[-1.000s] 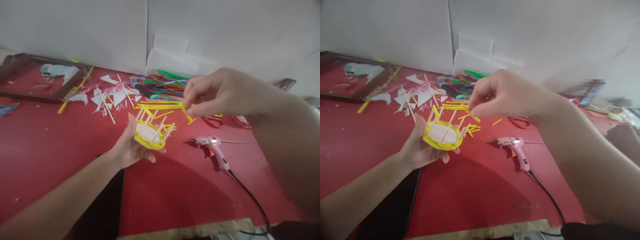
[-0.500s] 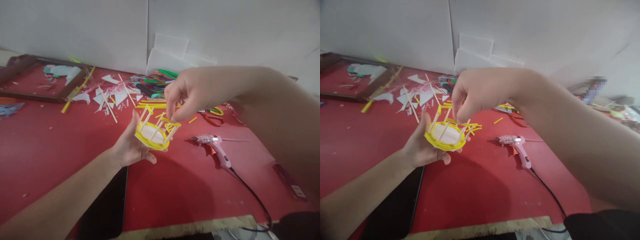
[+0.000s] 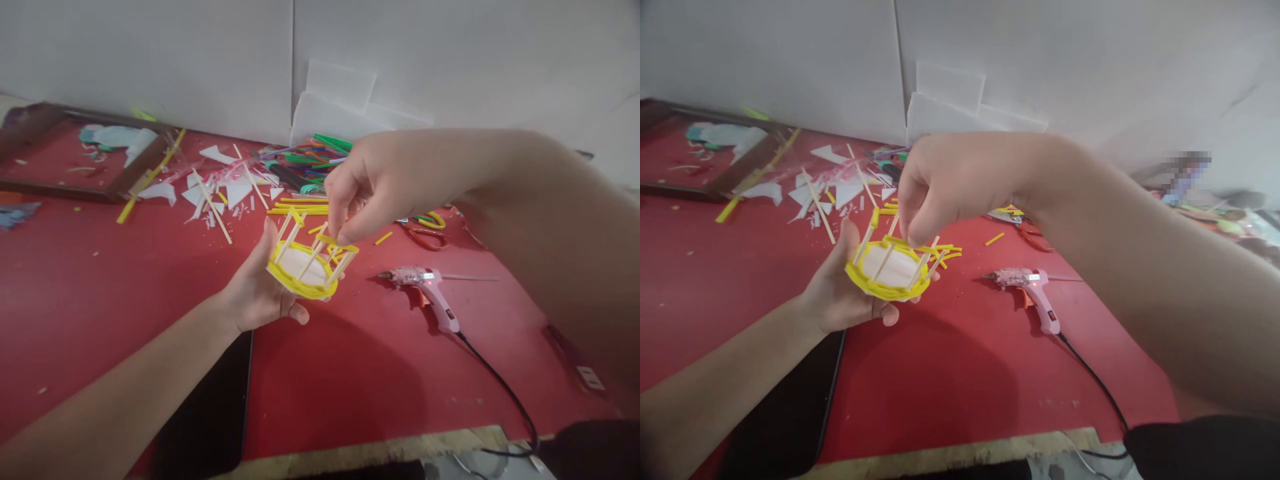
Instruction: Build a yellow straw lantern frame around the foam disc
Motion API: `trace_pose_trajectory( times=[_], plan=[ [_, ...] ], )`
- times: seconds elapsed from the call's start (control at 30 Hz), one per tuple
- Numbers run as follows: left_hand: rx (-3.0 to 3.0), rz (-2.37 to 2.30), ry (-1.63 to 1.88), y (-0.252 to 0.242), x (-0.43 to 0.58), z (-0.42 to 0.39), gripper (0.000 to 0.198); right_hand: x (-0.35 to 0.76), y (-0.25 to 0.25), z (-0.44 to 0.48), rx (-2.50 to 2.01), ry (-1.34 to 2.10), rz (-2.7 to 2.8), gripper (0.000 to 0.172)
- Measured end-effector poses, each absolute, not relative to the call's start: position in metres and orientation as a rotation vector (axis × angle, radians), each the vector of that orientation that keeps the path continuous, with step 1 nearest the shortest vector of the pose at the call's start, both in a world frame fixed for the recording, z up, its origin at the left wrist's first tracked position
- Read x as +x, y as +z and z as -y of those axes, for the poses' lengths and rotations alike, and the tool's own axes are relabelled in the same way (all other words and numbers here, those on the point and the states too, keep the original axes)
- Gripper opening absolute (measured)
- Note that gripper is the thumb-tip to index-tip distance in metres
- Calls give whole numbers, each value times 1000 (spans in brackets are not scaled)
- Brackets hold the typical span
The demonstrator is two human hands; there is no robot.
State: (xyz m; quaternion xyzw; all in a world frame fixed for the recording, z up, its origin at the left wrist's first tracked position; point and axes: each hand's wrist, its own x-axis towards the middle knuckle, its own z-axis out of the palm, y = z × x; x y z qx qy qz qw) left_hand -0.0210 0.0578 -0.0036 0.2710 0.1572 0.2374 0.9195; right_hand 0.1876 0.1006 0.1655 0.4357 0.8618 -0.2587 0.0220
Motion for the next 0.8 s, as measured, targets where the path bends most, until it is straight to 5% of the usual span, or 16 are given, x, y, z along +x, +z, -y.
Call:
trace_pose_trajectory(
  times=[0.13,0.53,0.8],
  plan=[
    [534,-308,489,-5,-22,-58,82,187,168,-102,1369,-741,-2625,2],
    [482,-242,457,-10,-23,-59,87,185,181,-95,1360,-634,-2518,26],
    [476,-277,464,-8,-22,-58,91,186,182,-96,1312,-619,-2531,17]
  ],
)
